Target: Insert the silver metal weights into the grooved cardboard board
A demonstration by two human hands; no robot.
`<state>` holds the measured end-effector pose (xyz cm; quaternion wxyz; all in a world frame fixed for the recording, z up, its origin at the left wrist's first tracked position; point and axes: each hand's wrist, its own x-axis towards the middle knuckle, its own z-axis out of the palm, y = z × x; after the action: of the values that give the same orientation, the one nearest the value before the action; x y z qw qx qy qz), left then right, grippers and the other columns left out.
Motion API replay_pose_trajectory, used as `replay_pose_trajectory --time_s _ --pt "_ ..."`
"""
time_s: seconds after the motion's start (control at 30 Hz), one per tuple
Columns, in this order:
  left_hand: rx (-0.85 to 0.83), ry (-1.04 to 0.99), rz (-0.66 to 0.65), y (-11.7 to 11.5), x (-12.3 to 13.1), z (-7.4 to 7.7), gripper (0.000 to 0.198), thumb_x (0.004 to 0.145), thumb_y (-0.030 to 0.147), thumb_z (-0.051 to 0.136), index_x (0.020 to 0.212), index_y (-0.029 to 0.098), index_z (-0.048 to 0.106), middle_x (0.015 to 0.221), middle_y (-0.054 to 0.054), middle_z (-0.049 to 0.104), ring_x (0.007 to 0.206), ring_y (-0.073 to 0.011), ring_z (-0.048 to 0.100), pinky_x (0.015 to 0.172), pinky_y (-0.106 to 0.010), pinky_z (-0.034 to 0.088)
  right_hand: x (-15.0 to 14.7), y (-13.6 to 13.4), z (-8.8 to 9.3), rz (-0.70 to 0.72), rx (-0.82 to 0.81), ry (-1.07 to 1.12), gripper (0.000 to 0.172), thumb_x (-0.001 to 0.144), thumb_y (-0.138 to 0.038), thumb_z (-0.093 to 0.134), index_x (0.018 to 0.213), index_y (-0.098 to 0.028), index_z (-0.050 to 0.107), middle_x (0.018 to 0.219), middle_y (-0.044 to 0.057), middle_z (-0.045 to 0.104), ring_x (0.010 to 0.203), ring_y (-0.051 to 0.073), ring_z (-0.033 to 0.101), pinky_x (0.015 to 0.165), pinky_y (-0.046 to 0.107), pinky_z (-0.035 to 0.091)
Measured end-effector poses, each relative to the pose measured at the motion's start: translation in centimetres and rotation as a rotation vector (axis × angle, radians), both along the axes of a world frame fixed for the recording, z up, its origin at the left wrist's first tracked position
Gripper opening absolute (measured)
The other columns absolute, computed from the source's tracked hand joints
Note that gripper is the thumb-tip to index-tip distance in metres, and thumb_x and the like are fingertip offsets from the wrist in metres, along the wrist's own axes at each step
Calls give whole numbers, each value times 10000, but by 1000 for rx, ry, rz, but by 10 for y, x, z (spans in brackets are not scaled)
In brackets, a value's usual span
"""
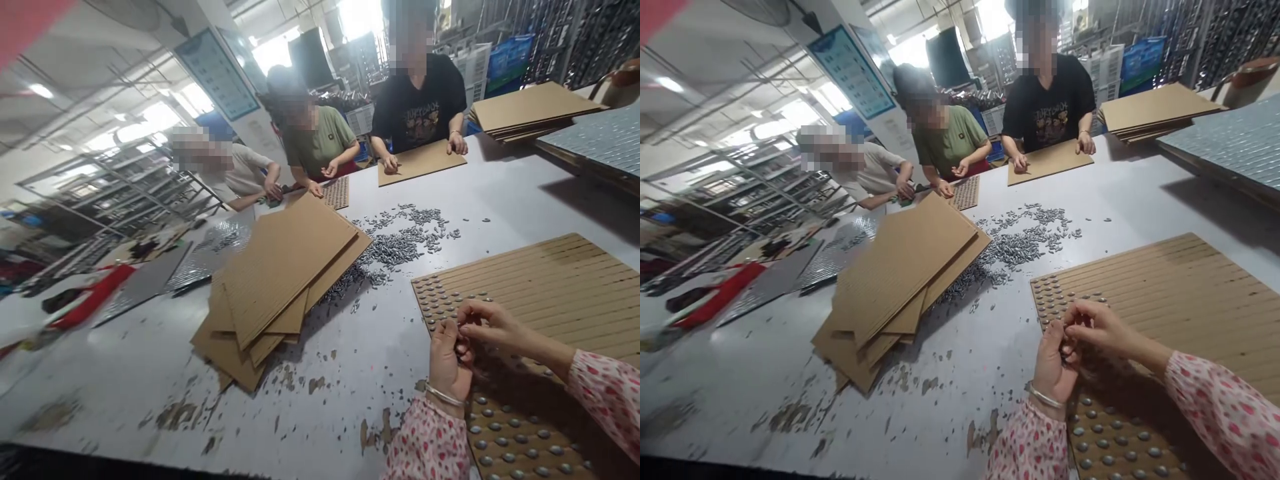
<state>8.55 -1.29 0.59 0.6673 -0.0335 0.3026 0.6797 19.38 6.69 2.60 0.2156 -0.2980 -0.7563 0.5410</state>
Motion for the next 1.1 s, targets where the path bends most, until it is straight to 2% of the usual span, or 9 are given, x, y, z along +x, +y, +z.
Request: replay_pose_trajectory --time_s 0.17,0.27,0.4,0.5,0.7,0.77,0.87,0.93,1.1 --pt "-15 -89 11 -1 1 4 251 661 283 739 723 105 573 585 38 436 432 -12 338 355 -105 233 -5 -7 0 -26 -184 101 296 806 -455 552 807 -159 553 687 21 603 613 138 571 585 263 470" --pt "-97 -220 38 2 -13 17 192 775 294 620 753 105 595 651 -11 498 513 -60 470 433 -155 393 -4 -2 4 -136 -178 157 329 787 -487 565 842 -162 583 779 52 640 708 160 593 652 277 487" --pt "-153 -223 318 11 -47 39 228 882 233 420 789 119 594 801 -77 559 730 -130 592 582 -240 517 11 16 6 -327 -131 145 373 734 -536 600 809 -171 593 842 77 660 738 166 581 642 259 480" --pt "-132 -187 369 21 -64 46 237 891 131 372 796 116 588 803 -65 544 679 -89 576 542 -183 501 24 32 -2 -383 -133 94 411 697 -567 613 813 -173 597 768 65 653 705 171 582 602 251 475" --pt "-101 -152 263 29 -58 28 157 864 126 456 792 107 594 590 43 371 368 -20 298 307 -126 271 38 48 -24 -443 -188 -46 510 624 -574 659 957 -188 637 828 67 682 761 209 623 621 273 498" --pt "-101 -132 282 28 -58 21 162 865 181 472 777 121 594 574 48 355 370 -28 309 317 -134 288 38 48 -26 -458 -223 -53 499 620 -572 661 931 -182 637 807 69 686 702 198 624 571 266 493" --pt "-103 -91 340 28 -67 15 188 876 175 435 812 133 607 681 -9 489 520 -57 491 452 -151 432 36 49 -23 -452 -232 -23 430 637 -551 654 829 -167 627 778 66 680 641 168 605 518 244 468" --pt "-96 -66 364 28 -76 13 202 873 120 413 847 132 614 781 -44 544 630 -69 546 534 -157 471 34 51 -22 -444 -189 -40 403 663 -545 634 775 -158 618 719 52 660 588 143 573 491 233 442" --pt "-50 -51 360 27 -92 6 234 880 78 385 781 140 588 660 11 449 466 -23 404 414 -111 368 32 66 -25 -460 -76 -79 383 711 -546 587 769 -168 599 618 3 593 505 115 502 467 235 401"
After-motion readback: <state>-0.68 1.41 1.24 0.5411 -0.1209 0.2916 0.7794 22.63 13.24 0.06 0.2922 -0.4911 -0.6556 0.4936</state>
